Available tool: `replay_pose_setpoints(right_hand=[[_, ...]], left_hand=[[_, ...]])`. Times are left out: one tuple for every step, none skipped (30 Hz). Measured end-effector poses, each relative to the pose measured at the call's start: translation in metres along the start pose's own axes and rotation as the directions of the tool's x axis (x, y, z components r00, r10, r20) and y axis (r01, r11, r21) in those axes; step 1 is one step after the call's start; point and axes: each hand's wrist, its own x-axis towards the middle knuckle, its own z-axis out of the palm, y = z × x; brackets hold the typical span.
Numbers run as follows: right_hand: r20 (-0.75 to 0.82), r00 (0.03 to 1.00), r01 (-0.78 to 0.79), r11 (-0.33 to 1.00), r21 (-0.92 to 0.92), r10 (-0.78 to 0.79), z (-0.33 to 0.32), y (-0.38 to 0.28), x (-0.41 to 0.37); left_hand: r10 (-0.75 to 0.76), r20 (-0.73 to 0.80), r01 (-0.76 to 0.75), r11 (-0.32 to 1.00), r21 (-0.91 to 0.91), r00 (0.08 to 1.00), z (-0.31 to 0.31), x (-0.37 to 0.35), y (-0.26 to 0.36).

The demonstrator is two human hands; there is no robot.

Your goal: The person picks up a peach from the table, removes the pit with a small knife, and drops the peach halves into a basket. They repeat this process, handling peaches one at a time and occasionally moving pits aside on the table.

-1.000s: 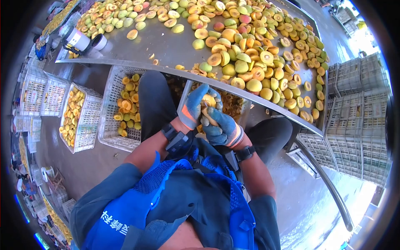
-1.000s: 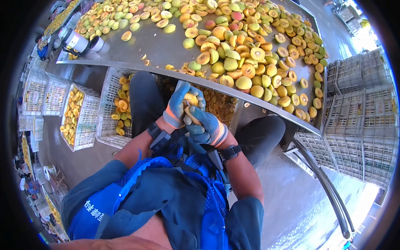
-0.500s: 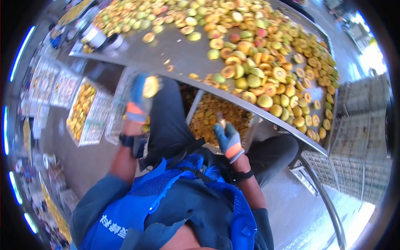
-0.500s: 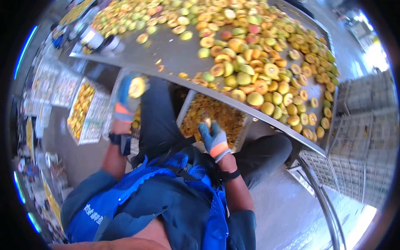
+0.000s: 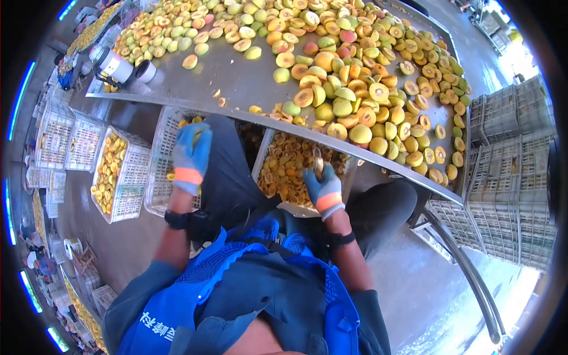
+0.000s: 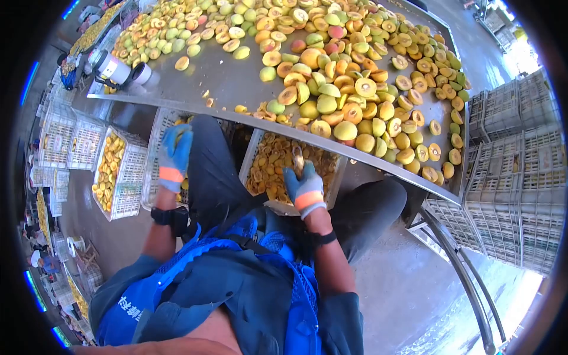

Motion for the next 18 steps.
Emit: replay_pose_setpoints(right_hand=[[0.014, 0.999, -0.047, 0.999, 0.011, 0.047, 0.001, 0.01, -0.003], [0.045, 0.997, -0.065, 0.991, 0.119, 0.06, 0.003, 0.02, -0.007], [0.066, 0.994, -0.093, 0.985, 0.146, 0.084, 0.006, 0.024, -0.009], [0.087, 0.99, -0.12, 0.978, 0.172, 0.107, 0.01, 0.023, -0.011], [0.103, 0.992, -0.096, 0.975, 0.2, 0.077, 0.013, 0.022, -0.013], [0.114, 0.993, -0.069, 0.971, 0.227, 0.044, 0.014, 0.015, -0.013], [0.119, 0.993, -0.039, 0.967, 0.253, 0.009, 0.013, 0.006, -0.012], [0.147, 0.989, -0.05, 0.977, 0.209, 0.019, 0.006, -0.013, -0.013], [0.151, 0.989, -0.032, 0.98, 0.194, 0.002, 0.006, -0.008, -0.013], [0.155, 0.988, -0.017, 0.983, 0.18, -0.012, 0.006, -0.003, -0.014], [0.135, 0.991, -0.008, 0.99, 0.143, -0.012, 0.001, -0.006, -0.015], [0.114, 0.993, -0.002, 0.995, 0.104, -0.01, -0.005, -0.011, -0.017], [0.092, 0.996, -0.001, 0.998, 0.065, -0.005, -0.011, -0.013, -0.017], [0.078, 0.997, -0.01, 0.998, 0.063, 0.005, -0.015, -0.011, -0.017], [0.064, 0.998, -0.025, 0.998, 0.063, 0.02, -0.018, -0.007, -0.018], [0.053, 0.998, -0.041, 0.997, 0.066, 0.037, -0.018, -0.002, -0.019], [0.021, 0.999, -0.04, 0.987, 0.157, 0.037, -0.013, 0.007, -0.019], [0.027, 0.999, -0.047, 0.986, 0.163, 0.043, -0.013, 0.007, -0.017]], left_hand=[[0.149, -0.088, -0.12, 0.954, 0.274, 0.985, -0.013, 0.008, 0.003], [0.154, -0.094, -0.13, 0.965, 0.228, 0.984, -0.015, 0.018, 0.01], [0.157, -0.105, -0.135, 0.973, 0.184, 0.982, -0.013, 0.029, 0.019], [0.16, -0.116, -0.143, 0.98, 0.141, 0.98, -0.006, 0.042, 0.025], [0.17, -0.113, -0.166, 0.985, 0.039, 0.979, 0.014, 0.053, 0.028], [0.169, -0.023, -0.17, 0.985, -0.021, 0.985, 0.04, 0.064, 0.03], [0.226, 0.083, -0.222, 0.974, -0.051, 0.971, 0.068, 0.077, 0.031], [0.189, 0.148, -0.172, 0.977, -0.124, 0.971, 0.099, 0.086, 0.045], [0.14, 0.237, -0.092, 0.974, -0.205, 0.961, 0.129, 0.093, 0.055], [0.168, 0.305, -0.131, 0.982, -0.138, 0.938, 0.16, 0.101, 0.057], [0.141, 0.328, -0.148, 0.989, -0.005, 0.934, 0.19, 0.106, 0.057], [0.036, 0.486, -0.098, 0.99, 0.103, 0.873, 0.202, 0.113, 0.07], [-0.057, 0.533, -0.043, 0.984, 0.174, 0.844, 0.211, 0.116, 0.081], [-0.152, 0.576, 0.006, 0.969, 0.248, 0.803, 0.218, 0.116, 0.089], [-0.137, 0.565, 0.022, 0.978, 0.207, 0.814, 0.219, 0.114, 0.094], [-0.127, 0.554, 0.039, 0.985, 0.168, 0.823, 0.218, 0.11, 0.096], [-0.127, 0.539, 0.065, 0.989, 0.133, 0.833, 0.216, 0.103, 0.096], [-0.079, 0.518, 0.064, 0.997, 0.048, 0.852, 0.216, 0.099, 0.092]])
